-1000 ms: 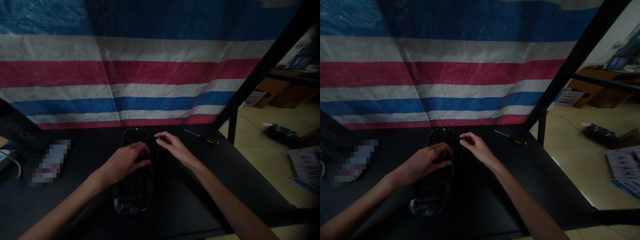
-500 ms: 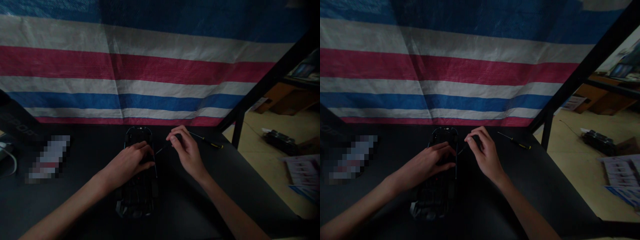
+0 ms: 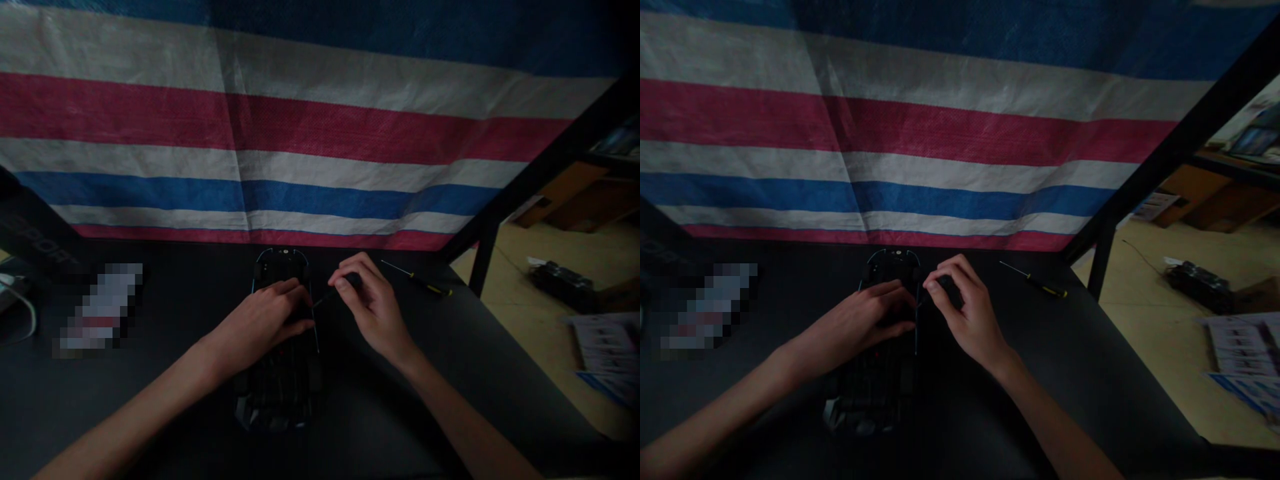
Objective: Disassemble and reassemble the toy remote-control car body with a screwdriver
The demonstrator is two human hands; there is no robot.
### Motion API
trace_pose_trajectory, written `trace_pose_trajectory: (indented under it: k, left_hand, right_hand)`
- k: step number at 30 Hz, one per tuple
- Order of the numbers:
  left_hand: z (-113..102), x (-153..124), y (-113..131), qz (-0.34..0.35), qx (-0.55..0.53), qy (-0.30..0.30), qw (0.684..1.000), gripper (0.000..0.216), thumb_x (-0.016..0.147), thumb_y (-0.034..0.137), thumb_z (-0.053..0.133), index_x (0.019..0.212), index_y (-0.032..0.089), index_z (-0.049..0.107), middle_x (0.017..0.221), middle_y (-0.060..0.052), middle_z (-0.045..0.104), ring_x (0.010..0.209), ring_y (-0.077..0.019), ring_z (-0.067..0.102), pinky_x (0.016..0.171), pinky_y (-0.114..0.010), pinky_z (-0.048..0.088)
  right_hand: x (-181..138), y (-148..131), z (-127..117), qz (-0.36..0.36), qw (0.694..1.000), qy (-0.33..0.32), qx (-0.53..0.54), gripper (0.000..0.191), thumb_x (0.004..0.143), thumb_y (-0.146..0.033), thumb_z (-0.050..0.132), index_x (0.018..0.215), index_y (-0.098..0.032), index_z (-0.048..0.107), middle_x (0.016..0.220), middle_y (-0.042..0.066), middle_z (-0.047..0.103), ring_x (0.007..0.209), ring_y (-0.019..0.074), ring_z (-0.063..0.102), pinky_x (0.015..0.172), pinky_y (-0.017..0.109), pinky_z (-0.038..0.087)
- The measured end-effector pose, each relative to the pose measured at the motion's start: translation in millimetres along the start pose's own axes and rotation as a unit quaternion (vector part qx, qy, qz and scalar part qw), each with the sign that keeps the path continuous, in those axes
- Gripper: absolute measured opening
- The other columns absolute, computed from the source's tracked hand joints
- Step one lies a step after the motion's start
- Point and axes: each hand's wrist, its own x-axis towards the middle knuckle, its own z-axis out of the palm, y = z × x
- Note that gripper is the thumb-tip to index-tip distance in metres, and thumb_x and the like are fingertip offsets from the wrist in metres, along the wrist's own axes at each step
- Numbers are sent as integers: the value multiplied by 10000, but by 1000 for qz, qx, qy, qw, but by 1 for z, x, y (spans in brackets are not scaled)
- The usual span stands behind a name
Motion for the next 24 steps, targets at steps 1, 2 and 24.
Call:
trace_pose_trajectory:
  k: [1,2,24]
  left_hand:
    - [0,0,0,0,1,0,1000,226,1051,347,655,1175,163,704,1185,-83,697,1010,-234,736,895,-380,589]
    - [1,0,-1,2,2,1,1000,227,1051,348,654,1174,164,702,1186,-84,697,1007,-234,736,891,-379,587]
    - [-1,-1,-1,8,-6,0,1000,228,1061,361,631,1175,179,706,1187,-84,693,1034,-240,732,926,-391,589]
  right_hand:
    - [0,-1,0,1,1000,-3,-3,117,1077,-268,598,992,-259,678,1009,17,626,1002,181,629,885,327,499]
    - [0,-2,0,5,1000,-7,-7,117,1076,-273,600,992,-259,680,999,14,633,984,178,637,869,322,499]
    - [-3,-8,-4,16,992,-52,-117,142,1025,-266,600,1165,-266,624,772,-44,639,580,125,565,574,256,475]
